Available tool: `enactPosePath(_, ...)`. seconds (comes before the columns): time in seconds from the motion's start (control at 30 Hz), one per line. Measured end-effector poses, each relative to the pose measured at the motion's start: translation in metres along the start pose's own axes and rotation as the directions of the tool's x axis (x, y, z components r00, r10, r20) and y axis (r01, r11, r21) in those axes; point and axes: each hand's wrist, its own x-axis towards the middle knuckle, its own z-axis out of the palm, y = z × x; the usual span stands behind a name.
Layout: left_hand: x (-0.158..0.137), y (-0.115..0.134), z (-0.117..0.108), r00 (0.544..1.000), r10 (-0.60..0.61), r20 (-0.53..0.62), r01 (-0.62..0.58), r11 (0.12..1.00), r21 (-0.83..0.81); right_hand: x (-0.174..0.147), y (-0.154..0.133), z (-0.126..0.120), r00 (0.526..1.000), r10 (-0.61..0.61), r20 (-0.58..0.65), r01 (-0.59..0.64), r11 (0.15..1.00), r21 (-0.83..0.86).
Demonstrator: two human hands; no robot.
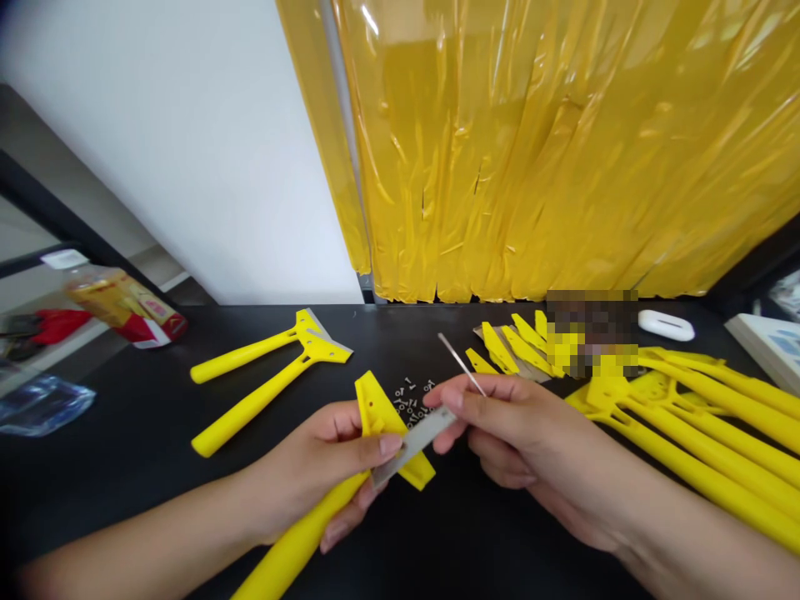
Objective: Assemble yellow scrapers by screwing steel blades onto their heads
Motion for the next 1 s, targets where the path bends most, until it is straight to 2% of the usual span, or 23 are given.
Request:
enactPosePath(0.23,-0.004,-0.008,0.011,0.989,0.092,-0.113,-0.098,0.994,-0.046,0.001,0.017,0.013,0.998,-0.055,-0.006,0.055,0.978,0.201)
enactPosePath(0.4,-0.004,-0.011,0.015,0.994,0.069,-0.084,-0.073,0.996,-0.043,0.001,0.027,0.019,0.996,-0.075,-0.037,0.082,0.969,0.234)
enactPosePath(0.5,-0.004,-0.010,0.015,0.997,0.052,-0.060,-0.053,0.998,-0.020,0.003,0.026,0.013,0.978,-0.157,-0.134,0.172,0.979,0.109)
enactPosePath(0.6,-0.008,-0.008,0.015,0.999,0.015,-0.038,-0.015,1.000,0.015,0.005,0.021,0.005,0.933,-0.313,-0.177,0.287,0.945,-0.157)
enactPosePath(0.67,-0.010,-0.006,0.016,0.999,-0.025,-0.030,0.027,0.997,0.069,0.006,0.018,0.003,0.913,-0.385,-0.136,0.318,0.879,-0.355)
enactPosePath(0.73,-0.013,-0.004,0.018,0.998,-0.066,-0.019,0.068,0.988,0.135,0.005,0.017,0.005,0.913,-0.401,-0.077,0.318,0.817,-0.482)
enactPosePath(0.9,-0.014,-0.003,0.019,0.991,-0.112,0.073,0.096,0.975,0.201,-0.001,0.026,0.012,0.921,-0.385,0.049,0.329,0.707,-0.626)
enactPosePath(1.0,-0.012,-0.005,0.020,0.990,-0.103,0.098,0.083,0.979,0.188,-0.002,0.033,0.013,0.913,-0.404,0.055,0.333,0.660,-0.674)
